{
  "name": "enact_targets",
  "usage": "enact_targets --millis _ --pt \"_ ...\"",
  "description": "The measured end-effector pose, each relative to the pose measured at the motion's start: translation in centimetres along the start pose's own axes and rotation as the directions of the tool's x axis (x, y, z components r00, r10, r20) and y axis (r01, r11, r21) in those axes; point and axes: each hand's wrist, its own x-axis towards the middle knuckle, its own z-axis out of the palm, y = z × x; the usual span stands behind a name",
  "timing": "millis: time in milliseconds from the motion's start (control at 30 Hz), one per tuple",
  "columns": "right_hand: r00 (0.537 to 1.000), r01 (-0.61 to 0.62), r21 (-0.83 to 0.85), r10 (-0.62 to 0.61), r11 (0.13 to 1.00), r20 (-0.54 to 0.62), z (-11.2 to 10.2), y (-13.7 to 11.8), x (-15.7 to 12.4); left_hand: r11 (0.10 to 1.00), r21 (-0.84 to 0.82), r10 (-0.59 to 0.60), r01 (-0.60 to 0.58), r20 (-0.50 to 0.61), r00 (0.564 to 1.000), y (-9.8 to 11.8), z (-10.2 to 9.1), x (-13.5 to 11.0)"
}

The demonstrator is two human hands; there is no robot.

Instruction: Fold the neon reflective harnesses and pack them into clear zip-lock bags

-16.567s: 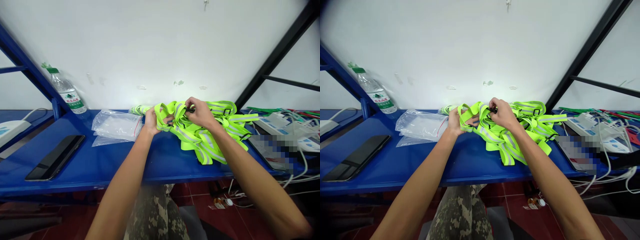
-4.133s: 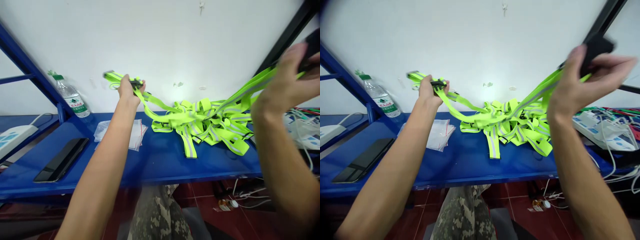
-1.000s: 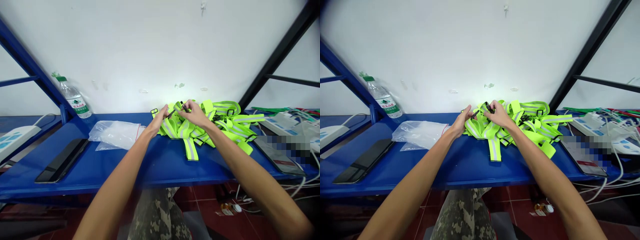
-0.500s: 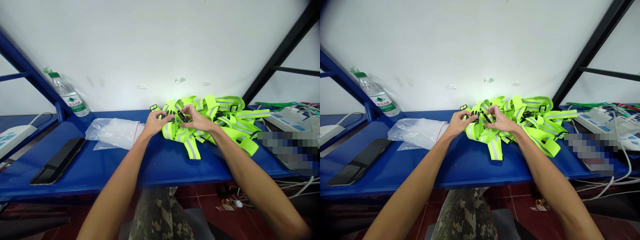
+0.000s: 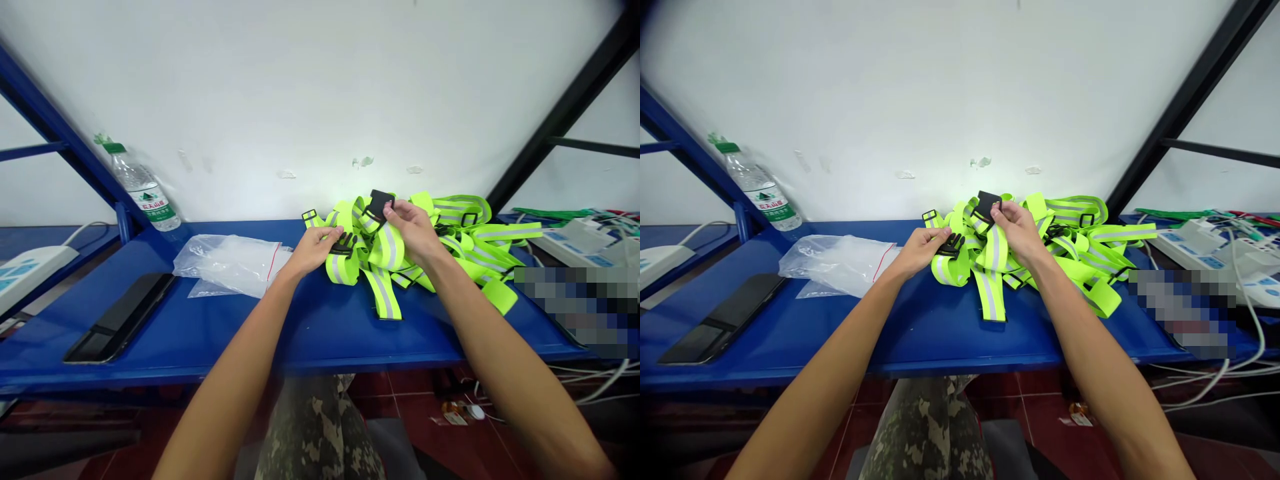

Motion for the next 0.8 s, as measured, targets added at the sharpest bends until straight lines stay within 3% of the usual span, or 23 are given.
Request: enact_targets --millis 67,167,433,500,600,700,800 --pt "0.995 -0.092 0.116 0.094 0.989 -0.013 -0.1 -0.1 0.0 1.0 0.018 0.012 -0.011 -0.102 0.995 0.0 0.2 0.1" --pt "0.979 -0.205 0.165 0.202 0.965 0.036 -0.1 -0.5 -0.2 1.0 -0.013 -0.008 0.006 -0.218 0.976 0.4 0.2 0.1" --pt "0.972 -0.22 0.059 0.214 0.974 0.102 0.2 -0.4 -0.6 0.916 -0.387 -0.185 0.108 -0.166 0.969 1.3 -0.3 -0.2" --pt "0.988 -0.12 0.001 0.119 0.993 0.099 0.3 -0.3 -0.7 0.896 -0.426 -0.214 0.125 -0.168 0.962 1.1 -0.3 -0.1" --pt "0.984 0.164 -0.185 -0.148 0.969 0.097 0.8 -0.6 -1.3 0.867 -0.475 -0.247 0.147 -0.153 0.957 1.0 -0.3 0.0" --pt "0.881 0.472 -0.392 -0.435 0.79 0.185 1.6 -1.1 -2.1 0.849 -0.501 -0.259 0.166 -0.122 0.958 1.3 -0.3 -0.1" --pt "0.771 0.63 -0.495 -0.556 0.598 0.31 2.2 -1.4 -2.8 0.85 -0.495 -0.265 0.181 -0.105 0.959 1.3 -0.3 -0.1"
